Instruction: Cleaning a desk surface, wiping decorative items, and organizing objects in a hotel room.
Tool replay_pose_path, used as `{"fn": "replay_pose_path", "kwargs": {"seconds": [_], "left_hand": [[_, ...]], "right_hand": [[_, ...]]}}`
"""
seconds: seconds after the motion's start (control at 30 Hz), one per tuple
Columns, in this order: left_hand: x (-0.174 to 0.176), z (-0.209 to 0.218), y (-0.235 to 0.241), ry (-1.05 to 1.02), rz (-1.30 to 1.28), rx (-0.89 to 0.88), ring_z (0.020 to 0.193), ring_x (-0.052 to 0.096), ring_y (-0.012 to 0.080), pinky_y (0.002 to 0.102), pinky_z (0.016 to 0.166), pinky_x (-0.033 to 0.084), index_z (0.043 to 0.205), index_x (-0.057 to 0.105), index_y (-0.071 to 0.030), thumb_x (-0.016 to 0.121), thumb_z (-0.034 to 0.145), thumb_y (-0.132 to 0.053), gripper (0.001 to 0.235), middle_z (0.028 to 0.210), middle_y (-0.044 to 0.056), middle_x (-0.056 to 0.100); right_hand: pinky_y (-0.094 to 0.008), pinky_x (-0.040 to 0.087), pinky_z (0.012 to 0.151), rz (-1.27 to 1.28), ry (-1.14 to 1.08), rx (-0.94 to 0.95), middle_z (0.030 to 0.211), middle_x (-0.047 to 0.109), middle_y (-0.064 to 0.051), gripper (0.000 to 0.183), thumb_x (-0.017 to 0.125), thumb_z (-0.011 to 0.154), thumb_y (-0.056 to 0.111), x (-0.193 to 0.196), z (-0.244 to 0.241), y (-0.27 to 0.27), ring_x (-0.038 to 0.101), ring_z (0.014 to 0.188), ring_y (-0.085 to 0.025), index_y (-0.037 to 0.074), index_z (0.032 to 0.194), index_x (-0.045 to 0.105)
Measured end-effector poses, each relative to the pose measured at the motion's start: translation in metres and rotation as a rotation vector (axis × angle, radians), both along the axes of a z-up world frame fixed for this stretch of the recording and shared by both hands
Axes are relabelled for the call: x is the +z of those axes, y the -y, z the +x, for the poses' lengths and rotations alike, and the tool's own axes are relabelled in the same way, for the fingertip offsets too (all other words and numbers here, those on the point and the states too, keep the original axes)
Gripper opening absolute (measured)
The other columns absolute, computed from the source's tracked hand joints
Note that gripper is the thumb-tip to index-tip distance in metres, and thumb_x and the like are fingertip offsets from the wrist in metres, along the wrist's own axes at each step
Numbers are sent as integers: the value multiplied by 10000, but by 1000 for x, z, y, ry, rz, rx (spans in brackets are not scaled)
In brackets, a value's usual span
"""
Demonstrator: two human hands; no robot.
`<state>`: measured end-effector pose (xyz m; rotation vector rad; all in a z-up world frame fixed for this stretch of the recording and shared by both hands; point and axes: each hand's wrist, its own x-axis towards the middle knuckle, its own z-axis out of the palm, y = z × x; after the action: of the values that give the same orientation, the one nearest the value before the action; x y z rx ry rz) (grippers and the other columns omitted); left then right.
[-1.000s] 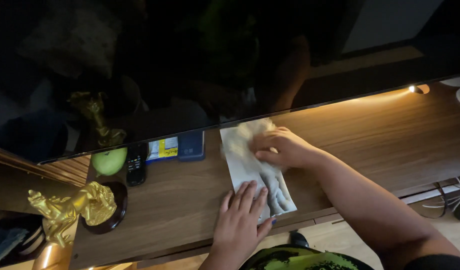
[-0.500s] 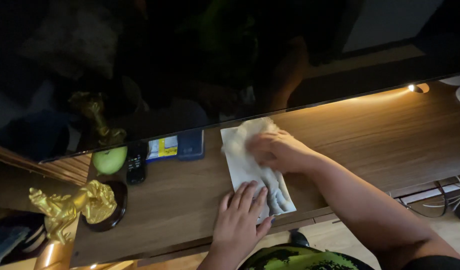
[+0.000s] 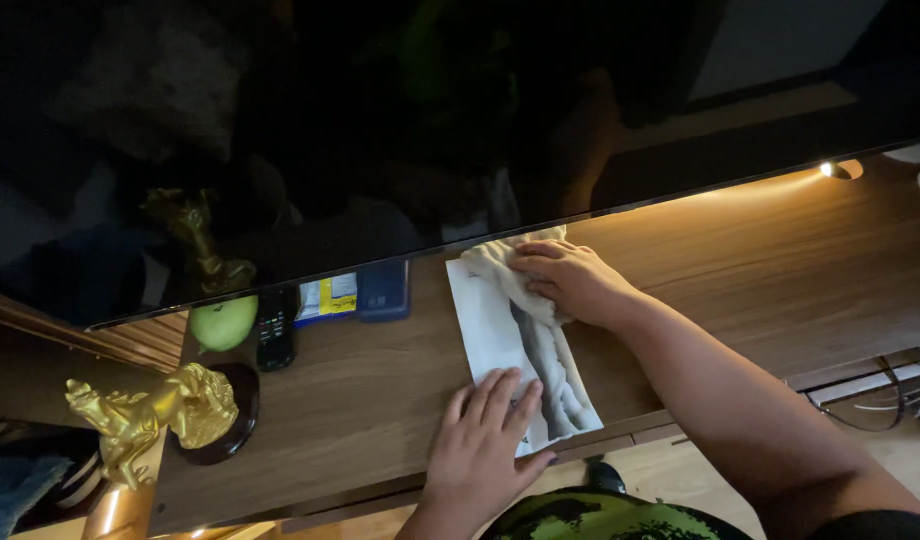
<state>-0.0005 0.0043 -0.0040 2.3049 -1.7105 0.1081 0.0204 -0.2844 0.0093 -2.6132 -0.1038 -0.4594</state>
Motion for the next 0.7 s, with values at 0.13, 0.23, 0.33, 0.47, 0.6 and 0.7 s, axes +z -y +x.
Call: {"fn": "replay_pose_path", "kwargs": {"seconds": [0.13, 0.23, 0.33, 0.47, 0.6, 0.7], "left_hand": [[7, -5, -7, 32, -101, -21, 1394, 407, 298, 478, 1073, 293, 1479, 496, -106, 816, 749, -359, 835, 1481, 136, 471], [24, -2, -5, -81, -165, -62, 1384, 424, 335, 493, 1086, 324, 1421, 552, -63, 633, 795, -84, 632, 1463, 159, 490], [11, -1, -16, -491, -363, 49, 932, 717, 266, 391, 757, 541, 1376, 596, -86, 559, 678, 159, 741, 1412, 69, 627], [-31, 9, -18, -1592, -971, 447, 850, 658, 259, 390, 782, 577, 1317, 536, 97, 320, 1029, -383, 600, 1042, 227, 677], [0, 16, -16, -1857, -1324, 363, 1076, 660, 344, 441, 909, 594, 1416, 376, 91, 363, 1042, -335, 567, 1261, 296, 607], [-2, 16, -21, -1919, -1524, 427, 1109, 645, 272, 390, 911, 555, 1436, 437, 58, 414, 1059, -268, 499, 1310, 227, 630]], "right_hand": [[-352, 523, 881, 255, -1, 86, 1230, 686, -7, 141, 654, 841, 12, -17, 7, 19, 655, 1018, -237, 88, 957, 630], [-326, 504, 821, 477, -110, -44, 1052, 688, -37, 227, 670, 868, 44, -42, 19, 50, 613, 894, -186, 78, 1092, 654], [-309, 518, 874, 1007, -189, -4, 1217, 688, -89, 495, 577, 881, -60, -81, 25, 78, 637, 1011, -184, 73, 1357, 599], [-339, 522, 945, 590, -217, -226, 1270, 706, -101, 502, 539, 899, 38, -56, 21, 78, 672, 1064, -236, 70, 1398, 587], [-374, 554, 742, 463, -343, -463, 1071, 721, -174, 489, 497, 965, 71, -63, 22, 102, 668, 826, -273, 103, 1447, 569], [-399, 610, 890, 1433, -216, -252, 1241, 691, -269, 396, 595, 958, 4, 20, 4, 49, 708, 1069, -374, -49, 1350, 578]]}}
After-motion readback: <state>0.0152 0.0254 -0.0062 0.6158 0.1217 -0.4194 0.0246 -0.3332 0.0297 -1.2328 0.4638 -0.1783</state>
